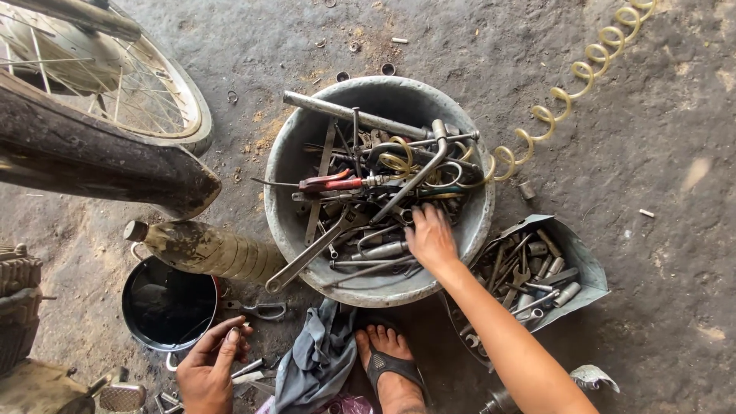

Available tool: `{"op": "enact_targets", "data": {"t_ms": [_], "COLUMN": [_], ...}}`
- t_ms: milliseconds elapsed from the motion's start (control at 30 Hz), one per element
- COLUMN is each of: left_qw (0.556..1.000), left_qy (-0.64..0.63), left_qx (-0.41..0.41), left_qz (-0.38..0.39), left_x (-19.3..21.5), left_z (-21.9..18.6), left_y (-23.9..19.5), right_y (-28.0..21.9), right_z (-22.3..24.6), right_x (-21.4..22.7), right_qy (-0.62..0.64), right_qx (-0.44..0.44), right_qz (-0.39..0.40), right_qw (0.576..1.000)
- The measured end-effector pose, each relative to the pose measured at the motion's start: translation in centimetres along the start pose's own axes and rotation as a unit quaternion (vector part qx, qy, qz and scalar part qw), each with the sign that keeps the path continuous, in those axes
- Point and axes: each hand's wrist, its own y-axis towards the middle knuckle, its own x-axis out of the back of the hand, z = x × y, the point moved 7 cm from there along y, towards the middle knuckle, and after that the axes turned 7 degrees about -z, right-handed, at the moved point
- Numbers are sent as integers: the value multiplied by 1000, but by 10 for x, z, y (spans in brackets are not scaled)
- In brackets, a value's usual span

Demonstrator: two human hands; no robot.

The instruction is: The person works on the engine area of a motorcycle, using a wrench to tighten or loosen bolts. They then search through a bucket of tools to find a specific wrench, eventually selecting one and returning to the motorcycle to continue the repair.

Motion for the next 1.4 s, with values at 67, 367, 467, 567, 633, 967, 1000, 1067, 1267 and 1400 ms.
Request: {"op": "enact_targets", "data": {"t_ms": [67,367,467,567,633,967,1000,1067,1267,1400], "left_qw": [1000,998,998,999,998,999,999,998,998,996], "left_qy": [-13,-36,-13,1,-25,-17,-31,-46,-34,-45], "left_qx": [-15,12,34,15,31,28,20,9,8,22], "left_qz": [13,42,47,43,47,24,39,51,59,68], "left_x": [-4,-19,-27,-30,-29,-17,-22,-28,-38,-40], "left_z": [4,45,43,39,39,21,16,10,9,20], "left_y": [0,7,4,3,1,-5,-7,-11,-18,-20], "right_y": [6,-37,-42,-35,-23,43,56,88,171,179], "right_z": [16,75,73,71,63,55,75,89,67,59], "right_x": [-2,-8,-2,1,-2,141,163,181,90,27], "right_qy": [-10,156,187,184,145,50,21,-8,-3,-133], "right_qx": [17,-145,-102,-45,-50,159,207,256,-12,97], "right_qz": [-15,89,34,34,85,-244,-247,-251,215,304], "right_qw": [1000,973,976,981,984,955,946,934,976,938]}}
